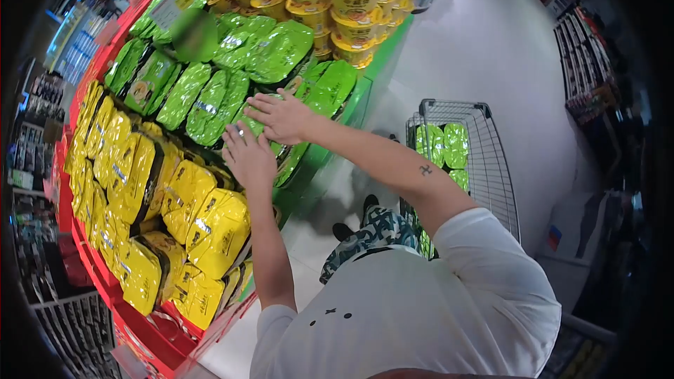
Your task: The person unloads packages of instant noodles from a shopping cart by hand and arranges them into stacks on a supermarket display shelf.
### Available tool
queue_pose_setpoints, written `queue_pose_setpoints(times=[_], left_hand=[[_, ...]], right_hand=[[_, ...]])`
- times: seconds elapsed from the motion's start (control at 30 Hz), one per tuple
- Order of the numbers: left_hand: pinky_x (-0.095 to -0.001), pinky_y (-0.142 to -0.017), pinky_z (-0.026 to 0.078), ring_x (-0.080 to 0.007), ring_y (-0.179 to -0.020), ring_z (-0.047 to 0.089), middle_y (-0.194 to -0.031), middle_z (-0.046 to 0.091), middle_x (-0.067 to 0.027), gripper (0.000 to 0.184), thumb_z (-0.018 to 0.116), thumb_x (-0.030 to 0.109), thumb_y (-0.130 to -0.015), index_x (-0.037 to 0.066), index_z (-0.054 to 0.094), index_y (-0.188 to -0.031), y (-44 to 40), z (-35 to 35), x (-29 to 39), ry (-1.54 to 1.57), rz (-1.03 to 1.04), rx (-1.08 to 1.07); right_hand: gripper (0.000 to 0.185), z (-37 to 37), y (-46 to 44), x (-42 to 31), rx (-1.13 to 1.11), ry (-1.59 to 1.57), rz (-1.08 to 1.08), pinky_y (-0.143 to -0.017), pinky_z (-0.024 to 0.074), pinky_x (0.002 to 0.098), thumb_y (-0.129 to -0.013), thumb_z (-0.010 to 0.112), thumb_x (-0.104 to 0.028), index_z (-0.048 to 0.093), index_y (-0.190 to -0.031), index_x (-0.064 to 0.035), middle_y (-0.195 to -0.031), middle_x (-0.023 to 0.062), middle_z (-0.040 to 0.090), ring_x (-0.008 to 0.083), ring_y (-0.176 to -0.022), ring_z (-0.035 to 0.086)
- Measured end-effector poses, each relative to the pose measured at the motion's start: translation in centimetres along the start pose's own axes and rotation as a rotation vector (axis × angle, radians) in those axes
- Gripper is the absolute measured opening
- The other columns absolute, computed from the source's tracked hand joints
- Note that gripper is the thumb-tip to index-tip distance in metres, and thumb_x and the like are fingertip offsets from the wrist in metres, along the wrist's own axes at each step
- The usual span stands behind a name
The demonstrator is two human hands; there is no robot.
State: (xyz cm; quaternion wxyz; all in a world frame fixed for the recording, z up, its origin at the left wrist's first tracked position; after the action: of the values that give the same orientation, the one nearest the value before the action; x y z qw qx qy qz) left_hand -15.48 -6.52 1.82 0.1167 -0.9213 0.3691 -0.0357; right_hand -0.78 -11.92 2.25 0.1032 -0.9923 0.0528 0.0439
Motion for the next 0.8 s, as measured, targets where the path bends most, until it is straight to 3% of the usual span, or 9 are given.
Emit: queue_pose_setpoints(times=[0.13,0.23,0.3,0.4,0.53,0.57,0.63,0.73,0.8], left_hand=[[-0.0564,-0.130,0.025,-0.0388,-0.163,0.028,-0.178,0.028,-0.0191,0.068,0.035,0.050,-0.116,0.010,0.031,-0.171,-0.3,1.8,-1.2,-0.059,0.029,-0.055],[-0.0547,-0.130,0.025,-0.0409,-0.162,0.029,-0.177,0.028,-0.0218,0.071,0.033,0.053,-0.117,0.008,0.030,-0.171,-1.0,1.8,-2.5,-0.050,0.073,-0.090],[-0.0544,-0.130,0.028,-0.0447,-0.160,0.031,-0.173,0.031,-0.0282,0.072,0.037,0.050,-0.117,0.000,0.032,-0.168,-1.4,1.0,-3.0,0.049,0.135,-0.059],[-0.0541,-0.129,0.030,-0.0477,-0.156,0.037,-0.168,0.037,-0.0333,0.069,0.043,0.043,-0.117,-0.008,0.038,-0.163,-0.9,-1.3,-2.8,0.258,0.171,0.109],[-0.0485,-0.112,0.046,-0.0409,-0.131,0.058,-0.152,0.054,-0.0283,0.052,0.049,0.030,-0.116,-0.007,0.050,-0.153,0.8,-7.5,2.0,0.397,0.164,0.188],[-0.0455,-0.104,0.051,-0.0367,-0.118,0.064,-0.143,0.061,-0.0254,0.045,0.051,0.025,-0.116,-0.006,0.056,-0.148,1.1,-8.6,3.5,0.512,0.116,0.198],[-0.0426,-0.094,0.051,-0.0317,-0.108,0.062,-0.132,0.064,-0.0216,0.039,0.053,0.022,-0.115,-0.004,0.060,-0.142,1.7,-9.8,7.5,0.503,0.223,0.205],[-0.0359,-0.077,0.049,-0.0228,-0.090,0.058,-0.112,0.067,-0.0137,0.028,0.057,0.016,-0.112,-0.002,0.068,-0.130,3.3,-10.4,13.2,0.556,0.338,0.185],[-0.0340,-0.072,0.048,-0.0192,-0.084,0.056,-0.108,0.067,-0.0113,0.024,0.057,0.011,-0.111,-0.002,0.068,-0.128,4.3,-9.1,15.7,0.695,0.325,-0.070]], right_hand=[[0.065,0.7,1.4,-0.1,0.232,-0.134,-0.014,-0.128,0.0236,0.0682,-0.101,0.060,-0.037,0.049,-0.161,-0.0163,-0.171,0.0080,0.043,0.0237,-0.161,0.036],[0.060,-1.2,7.3,-0.8,0.531,-0.263,0.099,-0.124,0.0332,0.0659,-0.095,0.065,-0.026,0.059,-0.153,-0.0136,-0.160,0.0113,0.055,0.0246,-0.152,0.047],[0.045,-3.0,15.4,-0.1,0.631,-0.709,0.154,-0.112,0.0488,0.0532,-0.086,0.066,-0.009,0.070,-0.131,-0.0094,-0.131,0.0154,0.070,0.0322,-0.129,0.064],[0.023,-1.6,30.2,3.3,0.885,-0.579,0.573,-0.082,0.0559,0.0500,-0.081,0.065,-0.003,0.066,-0.104,-0.0044,-0.099,0.0146,0.070,0.0394,-0.095,0.068],[0.016,8.6,51.8,8.1,0.533,-0.437,1.495,-0.081,0.0568,0.0572,-0.094,0.061,-0.008,0.064,-0.108,-0.0005,-0.109,0.0259,0.071,0.0468,-0.092,0.072],[0.017,10.9,56.6,8.8,0.255,-0.401,1.659,-0.084,0.0577,0.0576,-0.096,0.061,-0.012,0.064,-0.107,-0.0001,-0.110,0.0295,0.070,0.0492,-0.094,0.072],[0.019,13.3,64.1,8.1,0.065,-0.268,1.873,-0.088,0.0576,0.0566,-0.095,0.065,-0.016,0.067,-0.108,-0.0024,-0.108,0.0274,0.072,0.0488,-0.097,0.071],[0.020,9.9,68.3,3.8,0.322,-0.143,1.977,-0.092,0.0559,0.0542,-0.093,0.064,-0.011,0.064,-0.109,0.0005,-0.111,0.0256,0.068,0.0468,-0.104,0.068],[0.030,8.5,69.8,0.5,0.303,-0.106,2.104,-0.095,0.0562,0.0525,-0.094,0.068,-0.019,0.061,-0.116,-0.0010,-0.113,0.0256,0.070,0.0451,-0.108,0.069]])
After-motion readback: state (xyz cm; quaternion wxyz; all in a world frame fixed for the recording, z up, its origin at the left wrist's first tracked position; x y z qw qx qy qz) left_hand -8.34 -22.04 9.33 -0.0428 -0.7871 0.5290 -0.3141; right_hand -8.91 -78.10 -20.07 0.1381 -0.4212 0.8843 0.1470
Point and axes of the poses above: each hand's wrist, its own y-axis away from the middle knuckle, its own z-axis out of the palm, x = y × z, the point moved 3 cm from there along -y, towards the middle knuckle
